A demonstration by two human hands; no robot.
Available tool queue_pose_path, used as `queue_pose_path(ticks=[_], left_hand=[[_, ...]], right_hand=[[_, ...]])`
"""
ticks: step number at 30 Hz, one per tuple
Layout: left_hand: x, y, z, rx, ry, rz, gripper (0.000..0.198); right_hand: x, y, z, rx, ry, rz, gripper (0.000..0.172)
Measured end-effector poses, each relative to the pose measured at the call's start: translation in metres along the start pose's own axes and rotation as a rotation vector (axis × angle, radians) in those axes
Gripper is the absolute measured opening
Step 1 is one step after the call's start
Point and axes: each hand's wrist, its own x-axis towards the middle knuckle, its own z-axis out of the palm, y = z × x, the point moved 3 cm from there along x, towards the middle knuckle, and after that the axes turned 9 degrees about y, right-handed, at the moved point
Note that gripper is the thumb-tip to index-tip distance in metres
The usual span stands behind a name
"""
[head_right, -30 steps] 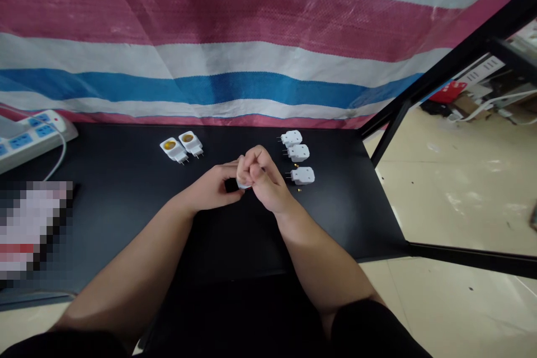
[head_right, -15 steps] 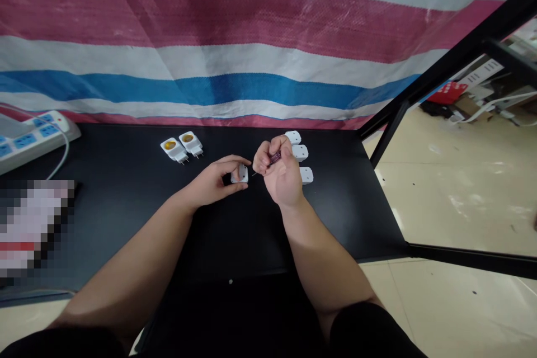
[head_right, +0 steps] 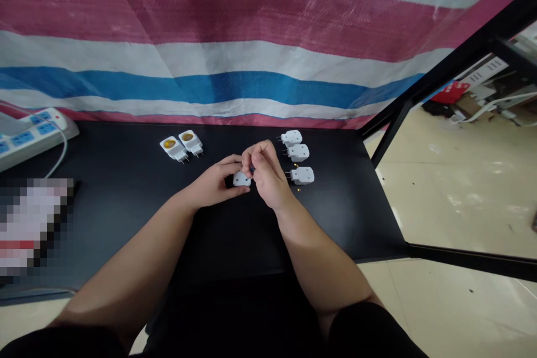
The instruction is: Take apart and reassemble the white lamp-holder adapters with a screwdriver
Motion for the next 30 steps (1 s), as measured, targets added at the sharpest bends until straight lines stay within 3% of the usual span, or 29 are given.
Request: queue_pose_path(ticks=[3,6,9,12,17,22,27,30], left_hand=[[0.0,0.001,0.0,-0.016,0.002,0.007,0.024],[0.001,0.003,0.0,-0.051,0.003,0.006,0.02],[0.002,0.005,0.002,-0.081,0.004,0.001,0.016],[0.004,0.006,0.003,-0.106,0.001,-0.005,0.017],[0.003,0.004,0.004,-0.152,-0.005,-0.017,0.02],[0.0,0.003,0.006,-0.069,0.056,-0.005,0.047],[0.002,0.0,0.005,0.003,0.089,-0.091,0.045],[0.004,-0.001,0.003,-0.009,0.139,-0.137,0.053]], right_hand=[[-0.004,-0.004,-0.004,-0.232,0.009,-0.215,0.024],[-0.01,-0.012,-0.004,-0.556,0.137,-0.492,0.017],[-0.015,-0.019,-0.001,-0.725,0.235,-0.647,0.015],[-0.017,-0.021,0.002,-0.739,0.247,-0.659,0.014],[-0.019,-0.02,0.003,-0.689,0.125,-0.571,0.015],[-0.018,-0.021,0.002,-0.723,0.187,-0.574,0.018],[-0.018,-0.021,0.005,-0.687,0.149,-0.602,0.018],[-0.019,-0.02,0.007,-0.706,0.192,-0.556,0.022]])
